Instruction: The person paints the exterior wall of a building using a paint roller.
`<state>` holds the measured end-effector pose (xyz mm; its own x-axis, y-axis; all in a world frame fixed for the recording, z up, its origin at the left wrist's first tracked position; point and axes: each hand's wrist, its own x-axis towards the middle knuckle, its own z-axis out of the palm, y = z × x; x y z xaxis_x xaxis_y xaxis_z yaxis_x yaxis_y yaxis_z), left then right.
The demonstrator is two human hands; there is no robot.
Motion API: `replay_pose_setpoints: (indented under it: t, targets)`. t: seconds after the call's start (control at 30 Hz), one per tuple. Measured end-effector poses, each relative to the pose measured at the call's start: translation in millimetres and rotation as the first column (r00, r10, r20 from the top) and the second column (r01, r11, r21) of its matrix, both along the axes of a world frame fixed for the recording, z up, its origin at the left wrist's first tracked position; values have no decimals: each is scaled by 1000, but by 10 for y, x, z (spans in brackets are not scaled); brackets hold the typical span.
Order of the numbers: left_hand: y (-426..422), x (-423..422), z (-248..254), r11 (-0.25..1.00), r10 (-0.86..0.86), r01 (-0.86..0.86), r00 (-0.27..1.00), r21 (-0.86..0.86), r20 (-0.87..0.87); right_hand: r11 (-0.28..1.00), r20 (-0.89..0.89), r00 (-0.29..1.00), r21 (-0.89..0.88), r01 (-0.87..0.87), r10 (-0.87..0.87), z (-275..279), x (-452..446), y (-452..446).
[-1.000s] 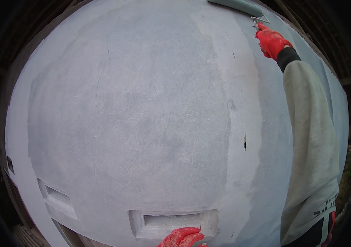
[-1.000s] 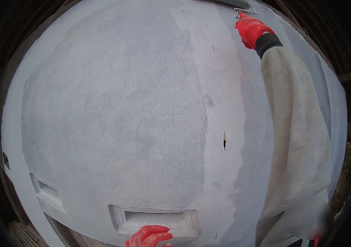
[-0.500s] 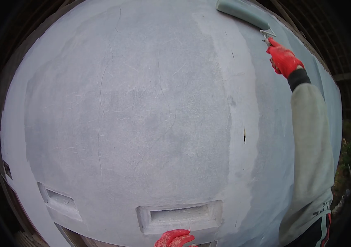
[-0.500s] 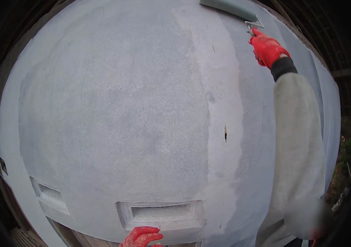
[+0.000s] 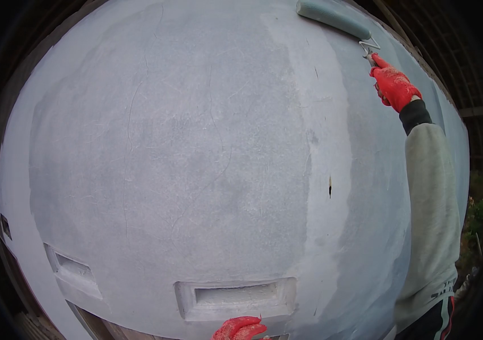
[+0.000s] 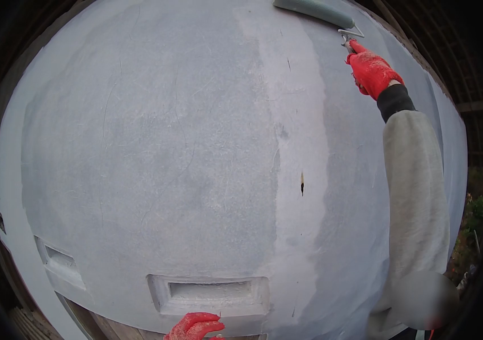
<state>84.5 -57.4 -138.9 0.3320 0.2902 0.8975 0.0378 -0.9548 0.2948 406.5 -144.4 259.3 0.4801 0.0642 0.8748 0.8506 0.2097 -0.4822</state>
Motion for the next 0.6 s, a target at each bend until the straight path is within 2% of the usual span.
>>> replay_pose_setpoints:
  t: [0.1,0.13,0.23,0.37,0.47,0.6]
  targets:
    - [18,178,39,999,-24,25,999,39,-22,999,71,997,30,-12,10,345,171,140]
    - [27,237,33,998,-4,5,1000,58,-6,998,28,998,45,-53,52,479,176,167]
    - [68,331,108,998,32,-33,999,62,23,996,85,993,34,-84,80,889,199,199]
    - [95,442,162,997,75,-75,997,35,6,997,136,988,10,-72,70,1126,280,212]
    - [83,537,143,998,49,-49,999,27,3,1000,180,983,-18,-13,16,1043,365,175]
    - [120,613,64,999,3,-3,1000,43,9,997,175,983,-18,69,-65,462,555,41]
